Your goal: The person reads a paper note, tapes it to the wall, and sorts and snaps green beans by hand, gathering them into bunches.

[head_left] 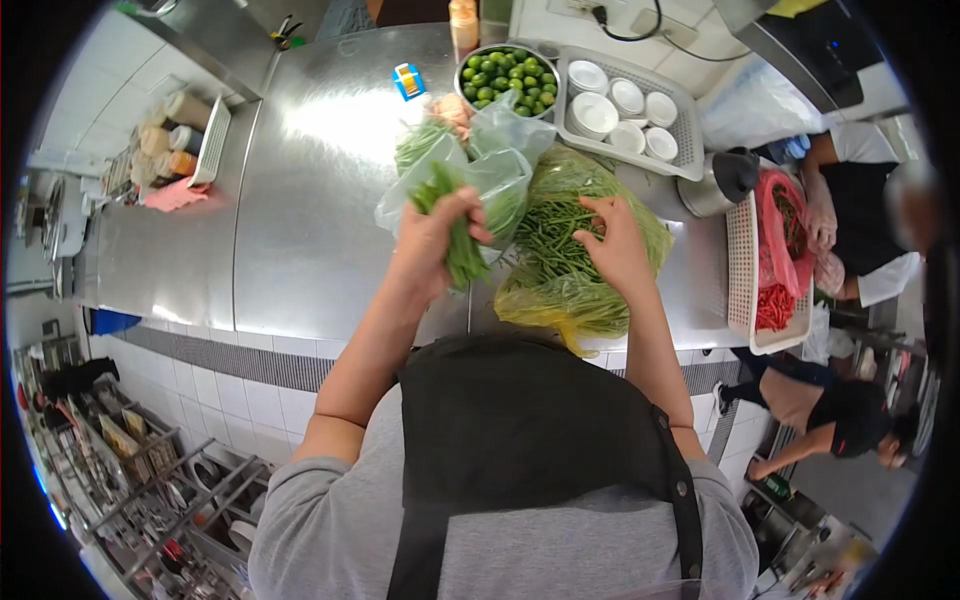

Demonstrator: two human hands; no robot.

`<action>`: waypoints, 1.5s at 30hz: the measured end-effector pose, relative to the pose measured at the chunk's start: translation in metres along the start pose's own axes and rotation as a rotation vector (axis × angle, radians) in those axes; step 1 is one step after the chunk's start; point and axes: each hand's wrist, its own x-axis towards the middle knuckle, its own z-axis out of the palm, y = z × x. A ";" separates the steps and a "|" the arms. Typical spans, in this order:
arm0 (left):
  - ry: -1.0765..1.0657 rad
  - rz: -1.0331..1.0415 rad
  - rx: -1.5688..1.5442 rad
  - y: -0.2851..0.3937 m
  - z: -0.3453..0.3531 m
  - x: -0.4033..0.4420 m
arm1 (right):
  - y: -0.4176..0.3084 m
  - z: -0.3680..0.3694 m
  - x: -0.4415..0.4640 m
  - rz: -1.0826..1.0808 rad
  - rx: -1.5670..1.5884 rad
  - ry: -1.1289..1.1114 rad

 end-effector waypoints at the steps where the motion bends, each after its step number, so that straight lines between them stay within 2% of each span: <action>1: -0.044 -0.061 0.073 -0.008 0.004 -0.005 | 0.001 0.002 -0.001 -0.013 0.002 -0.017; 3: -0.192 -0.167 0.195 -0.033 0.009 -0.016 | -0.002 0.007 -0.004 0.097 0.551 -0.321; 4: -0.236 -0.230 0.236 -0.043 0.014 -0.025 | -0.006 0.010 -0.008 0.084 0.554 -0.347; 6: -0.367 -0.328 0.289 -0.064 0.011 -0.031 | -0.017 0.010 -0.020 0.229 1.105 -0.754; 7: -0.446 -0.351 0.313 -0.076 0.007 -0.029 | -0.021 0.010 -0.024 0.224 1.103 -0.775; 9: -0.456 -0.345 0.257 -0.083 0.009 -0.032 | -0.025 0.011 -0.033 0.229 0.977 -1.028; 11: -0.478 -0.345 0.316 -0.082 0.005 -0.033 | -0.027 0.018 -0.040 0.286 0.841 -1.044; 13: -0.507 -0.349 0.383 -0.086 -0.004 -0.032 | -0.033 0.028 -0.046 0.203 0.896 -0.915; 14: -0.569 -0.372 0.402 -0.089 -0.009 -0.032 | -0.036 0.028 -0.046 0.135 1.014 -0.943; 16: -0.645 -0.399 0.421 -0.097 -0.017 -0.031 | -0.039 0.038 -0.045 0.090 0.961 -0.937; 18: -0.515 -0.490 0.245 -0.073 -0.012 -0.045 | -0.040 0.047 -0.044 -0.002 0.959 -0.930; 19: -0.530 -0.499 0.243 -0.075 -0.016 -0.046 | -0.039 0.050 -0.047 0.007 0.956 -0.916; 21: -0.348 -0.568 0.168 -0.067 -0.015 -0.046 | -0.036 0.057 -0.050 0.401 1.323 -0.886; 22: -0.336 -0.614 0.109 -0.060 -0.015 -0.047 | -0.034 0.060 -0.047 0.581 1.434 -0.801; 23: -0.346 -0.618 0.106 -0.066 -0.020 -0.044 | -0.028 0.061 -0.043 0.583 1.430 -0.791; 25: -0.448 -0.646 -0.009 -0.082 -0.035 -0.036 | -0.019 0.062 -0.036 0.604 1.768 -0.557; 26: -0.440 -0.661 0.024 -0.073 -0.033 -0.037 | -0.024 0.058 -0.031 0.632 1.832 -0.428; 29: -0.353 -0.608 0.114 -0.062 -0.052 -0.036 | -0.013 0.044 -0.018 0.512 1.859 -0.328; 30: -0.183 -0.517 0.228 -0.063 -0.059 -0.034 | -0.020 0.036 -0.017 0.519 1.755 -0.242; 31: -0.174 -0.511 0.228 -0.060 -0.071 -0.031 | -0.021 0.034 -0.016 0.518 1.758 -0.254; 33: 0.180 -0.456 -0.076 -0.050 -0.089 -0.024 | -0.023 0.027 -0.015 0.407 1.265 -0.282; 34: 0.185 -0.453 -0.078 -0.048 -0.092 -0.020 | -0.027 0.032 -0.016 0.402 1.106 -0.241; 35: 0.205 -0.366 -0.002 -0.043 -0.093 -0.018 | -0.036 0.037 -0.016 0.402 1.107 -0.245; 36: 0.224 -0.278 0.072 -0.041 -0.093 -0.017 | -0.044 0.043 -0.016 0.338 0.862 -0.270; 37: 0.227 -0.277 0.070 -0.043 -0.094 -0.014 | -0.051 0.048 -0.015 0.272 0.616 -0.291; 38: 0.200 -0.209 0.125 -0.047 -0.095 -0.011 | -0.044 0.061 -0.012 0.102 0.483 -0.277; 39: 0.172 -0.141 0.182 -0.048 -0.094 -0.009 | -0.051 0.068 -0.009 0.096 0.482 -0.280; 41: 0.191 -0.100 0.190 -0.050 -0.088 -0.008 | -0.065 0.084 -0.005 -0.260 0.243 -0.121; 43: 0.208 -0.067 0.205 -0.051 -0.088 -0.008 | -0.066 0.094 0.002 -0.257 0.215 -0.101; 45: 0.229 0.073 0.319 -0.056 -0.092 -0.006 | -0.068 0.093 0.009 -0.181 0.129 -0.298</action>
